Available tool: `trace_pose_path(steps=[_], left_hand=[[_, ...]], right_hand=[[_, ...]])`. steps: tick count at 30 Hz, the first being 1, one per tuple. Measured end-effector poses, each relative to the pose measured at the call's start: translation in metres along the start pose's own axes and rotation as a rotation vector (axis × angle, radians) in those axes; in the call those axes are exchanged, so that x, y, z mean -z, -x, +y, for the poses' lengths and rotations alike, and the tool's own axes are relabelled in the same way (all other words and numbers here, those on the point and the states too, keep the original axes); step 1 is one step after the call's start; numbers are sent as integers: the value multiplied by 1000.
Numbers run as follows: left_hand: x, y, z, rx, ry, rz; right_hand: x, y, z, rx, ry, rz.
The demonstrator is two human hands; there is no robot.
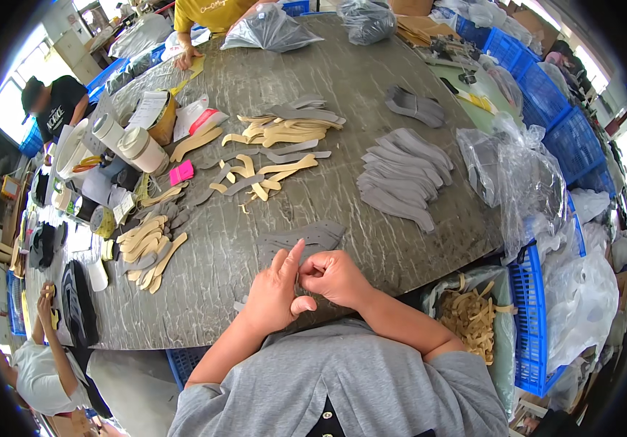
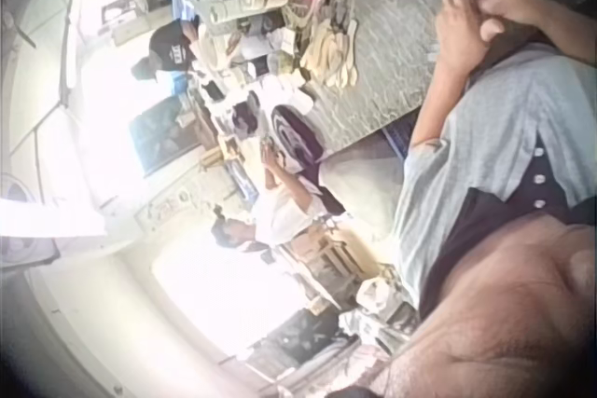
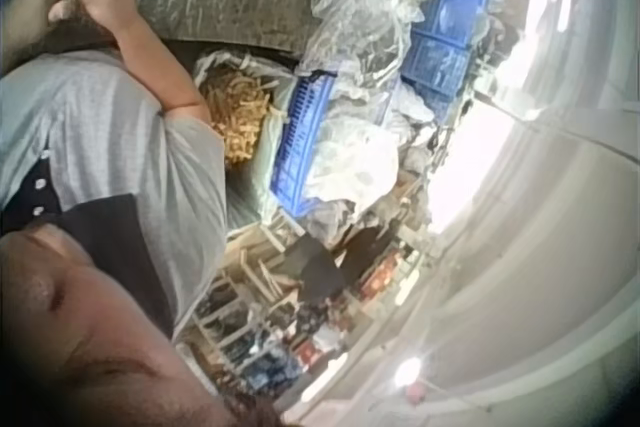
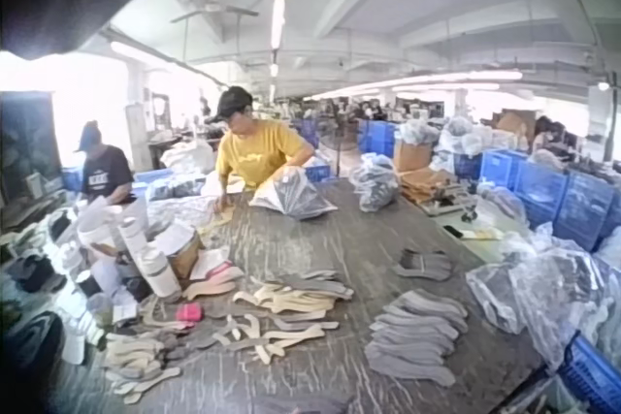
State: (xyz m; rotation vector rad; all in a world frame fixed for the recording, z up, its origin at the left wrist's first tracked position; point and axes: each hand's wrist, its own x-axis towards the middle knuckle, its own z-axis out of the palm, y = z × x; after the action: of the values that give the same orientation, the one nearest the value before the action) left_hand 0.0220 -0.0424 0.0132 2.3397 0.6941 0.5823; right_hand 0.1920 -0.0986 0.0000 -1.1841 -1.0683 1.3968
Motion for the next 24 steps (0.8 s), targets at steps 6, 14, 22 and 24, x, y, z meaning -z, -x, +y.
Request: trace_pose_path(steps=[6,14,22,24], left_hand=[[1,-1,-1,368,637,173],[39,-25,14,-124,173,193],[35,8,-17,398,397,297],[47,9,-19,593,401,259]], right_hand=[[-3,-2,-6,27,-362,-42],[1,2,-17,84,-108,-131],[75,-2,-8,104,-858,392],[108,3,-4,212,-789,490]])
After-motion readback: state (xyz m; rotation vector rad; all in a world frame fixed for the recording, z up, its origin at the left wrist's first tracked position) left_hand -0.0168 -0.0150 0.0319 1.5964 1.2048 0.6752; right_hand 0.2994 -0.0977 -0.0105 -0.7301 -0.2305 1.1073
